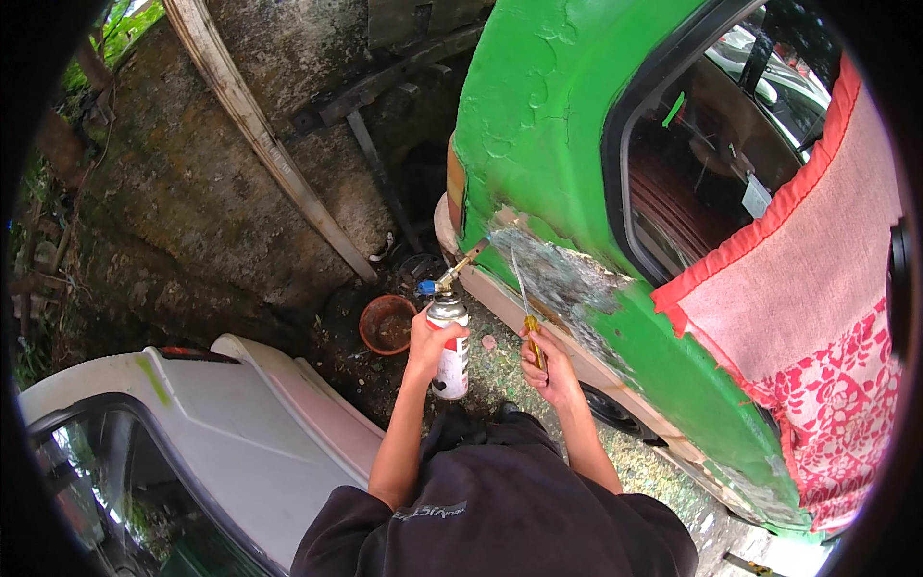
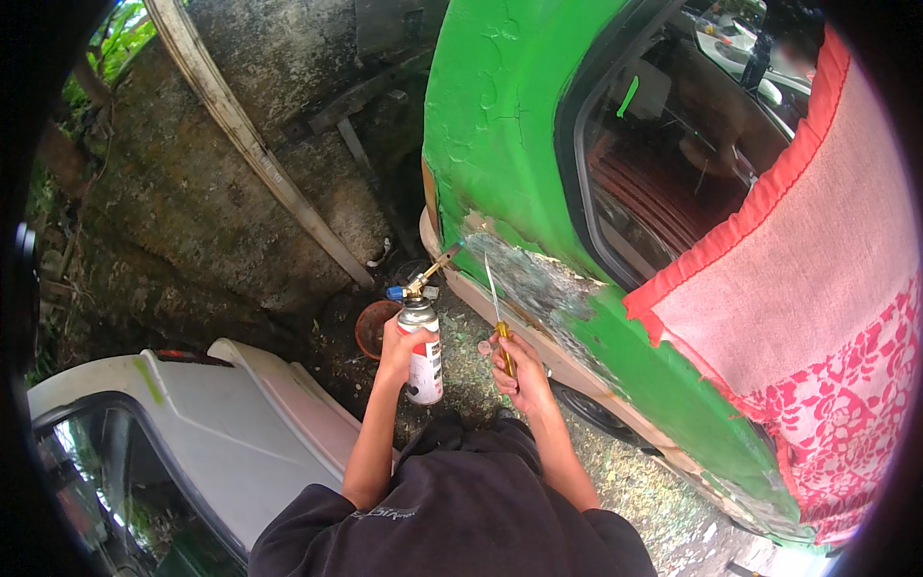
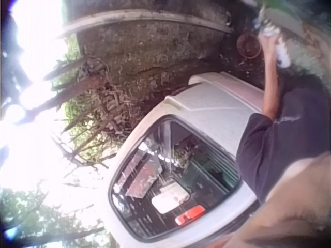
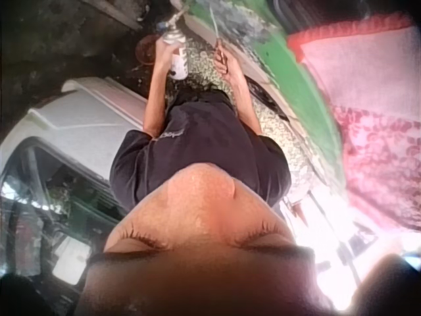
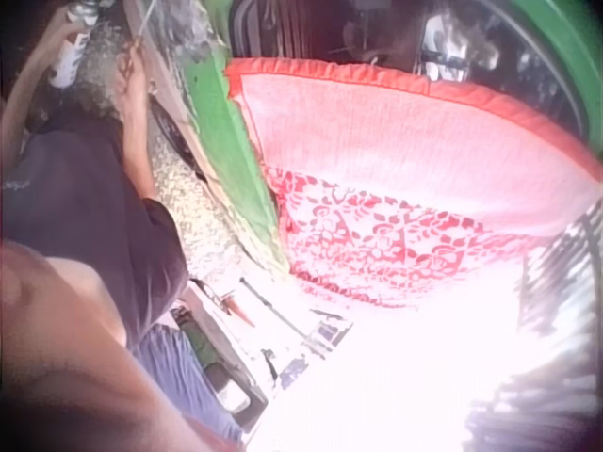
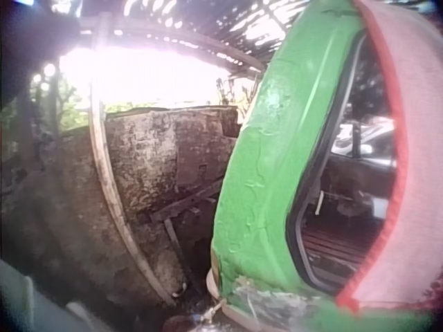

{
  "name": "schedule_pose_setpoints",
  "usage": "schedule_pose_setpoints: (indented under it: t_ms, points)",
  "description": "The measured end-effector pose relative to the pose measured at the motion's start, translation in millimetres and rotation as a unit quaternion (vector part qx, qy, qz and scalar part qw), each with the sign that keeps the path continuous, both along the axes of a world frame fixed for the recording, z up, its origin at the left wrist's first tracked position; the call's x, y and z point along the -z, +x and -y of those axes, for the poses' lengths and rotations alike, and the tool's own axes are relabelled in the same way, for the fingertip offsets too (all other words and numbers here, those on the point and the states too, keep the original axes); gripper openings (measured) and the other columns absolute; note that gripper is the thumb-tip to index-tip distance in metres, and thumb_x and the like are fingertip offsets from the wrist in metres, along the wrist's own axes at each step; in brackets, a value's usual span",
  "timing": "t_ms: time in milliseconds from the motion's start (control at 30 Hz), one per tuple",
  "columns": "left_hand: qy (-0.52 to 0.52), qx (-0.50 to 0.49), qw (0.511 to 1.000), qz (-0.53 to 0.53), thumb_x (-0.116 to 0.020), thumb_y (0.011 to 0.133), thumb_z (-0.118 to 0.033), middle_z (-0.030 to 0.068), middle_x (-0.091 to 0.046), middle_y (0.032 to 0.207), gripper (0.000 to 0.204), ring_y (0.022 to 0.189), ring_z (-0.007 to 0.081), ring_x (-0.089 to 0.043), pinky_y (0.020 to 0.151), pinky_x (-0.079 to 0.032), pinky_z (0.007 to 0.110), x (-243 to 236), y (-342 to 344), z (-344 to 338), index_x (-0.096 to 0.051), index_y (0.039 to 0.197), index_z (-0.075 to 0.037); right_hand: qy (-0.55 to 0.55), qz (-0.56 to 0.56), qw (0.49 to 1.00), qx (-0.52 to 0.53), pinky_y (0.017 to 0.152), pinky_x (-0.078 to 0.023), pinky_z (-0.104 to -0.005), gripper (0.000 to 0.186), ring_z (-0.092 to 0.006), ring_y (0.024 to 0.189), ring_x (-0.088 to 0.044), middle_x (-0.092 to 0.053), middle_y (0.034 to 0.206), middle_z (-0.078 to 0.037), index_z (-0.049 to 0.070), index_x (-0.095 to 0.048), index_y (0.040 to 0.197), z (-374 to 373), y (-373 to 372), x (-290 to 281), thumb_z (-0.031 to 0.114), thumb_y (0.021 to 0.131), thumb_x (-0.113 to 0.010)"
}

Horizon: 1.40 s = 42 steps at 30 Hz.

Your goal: The person uses a handheld blowtorch to apply heat to a damaged area on the side panel of a green car. They repeatedly direct the flame at the same spot while holding a scraper in the other hand, but do not scrape the surface during the clip.

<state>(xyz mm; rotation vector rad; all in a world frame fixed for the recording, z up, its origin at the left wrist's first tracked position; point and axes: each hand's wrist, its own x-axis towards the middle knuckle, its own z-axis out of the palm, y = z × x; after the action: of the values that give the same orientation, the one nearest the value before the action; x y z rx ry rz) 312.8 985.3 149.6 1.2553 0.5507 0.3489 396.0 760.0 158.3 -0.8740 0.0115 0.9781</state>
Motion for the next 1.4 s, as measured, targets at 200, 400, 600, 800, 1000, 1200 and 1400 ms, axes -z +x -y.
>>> schedule_pose_setpoints:
  t_ms: [200,400,600,800,1000,1200,1400]
  points:
    - [-0.002,0.004,1.0,0.014,-0.073,0.068,-0.001,0.0058,-0.071,0.087,0.031,0.077,0.0153,-0.067,0.073,-0.052,0.032,2.9,-0.8,-3.4,-0.066,0.098,-0.002,0.007,-0.001,1.0,0.0,0.037,-0.021,-0.0205,0.019,-0.0025,0.044,-0.03,-0.043,0.073,0.002,0.009,-0.054,0.116,0.9,0.9,1.0,0.026,0.106,-0.051]
    - [-0.025,0.007,0.999,0.025,-0.072,0.067,-0.003,0.0057,-0.07,0.086,0.032,0.076,0.0154,-0.066,0.073,-0.051,0.031,7.3,-11.0,-4.3,-0.066,0.098,-0.002,0.007,0.001,1.0,0.003,0.037,-0.021,-0.0203,0.019,-0.0026,0.043,-0.03,-0.044,0.073,0.002,0.008,-0.054,0.117,0.7,0.6,0.9,0.024,0.107,-0.05]
    - [-0.017,0.012,0.999,0.028,-0.072,0.068,-0.004,0.0063,-0.07,0.086,0.031,0.076,0.016,-0.066,0.073,-0.052,0.031,15.2,-19.4,0.4,-0.065,0.098,-0.001,0.006,-0.005,1.0,0.001,0.037,-0.021,-0.0203,0.019,-0.0025,0.043,-0.03,-0.043,0.073,0.002,0.009,-0.054,0.116,-0.6,1.2,0.8,0.025,0.107,-0.05]
    - [-0.034,0.005,0.999,0.033,-0.07,0.067,-0.004,0.0078,-0.07,0.084,0.031,0.075,0.0175,-0.067,0.072,-0.053,0.033,15.0,-16.1,0.0,-0.065,0.097,0.0,0.004,-0.008,1.0,0.0,0.037,-0.021,-0.0203,0.019,-0.0022,0.043,-0.03,-0.043,0.073,0.002,0.01,-0.054,0.115,-2.0,1.4,1.2,0.026,0.107,-0.05]
    - [-0.019,0.01,1.0,0.021,-0.071,0.066,-0.005,0.0073,-0.07,0.084,0.029,0.074,0.0174,-0.066,0.071,-0.052,0.032,11.0,-14.8,0.7,-0.065,0.095,-0.001,0.004,-0.007,1.0,0.001,0.036,-0.02,-0.02,0.018,-0.0021,0.043,-0.03,-0.043,0.073,0.002,0.01,-0.054,0.115,-3.1,0.7,-1.2,0.026,0.107,-0.05]
    - [-0.009,0.008,0.999,0.03,-0.069,0.066,-0.003,0.0092,-0.069,0.082,0.027,0.071,0.0207,-0.068,0.069,-0.054,0.035,17.8,-10.4,-1.7,-0.065,0.093,0.0,0.008,-0.009,1.0,0.003,0.036,-0.02,-0.0195,0.019,-0.002,0.043,-0.03,-0.043,0.073,0.002,0.009,-0.054,0.115,-2.3,0.5,1.1,0.026,0.107,-0.05]
    - [-0.013,0.011,0.999,0.028,-0.07,0.066,-0.004,0.0084,-0.069,0.083,0.029,0.072,0.0193,-0.067,0.069,-0.054,0.034,21.0,-9.7,-3.7,-0.065,0.095,0.0,0.01,-0.023,1.0,0.001,0.036,-0.02,-0.019,0.022,-0.0018,0.043,-0.03,-0.043,0.073,0.002,0.009,-0.054,0.115,-4.3,2.3,-2.3,0.029,0.108,-0.051]
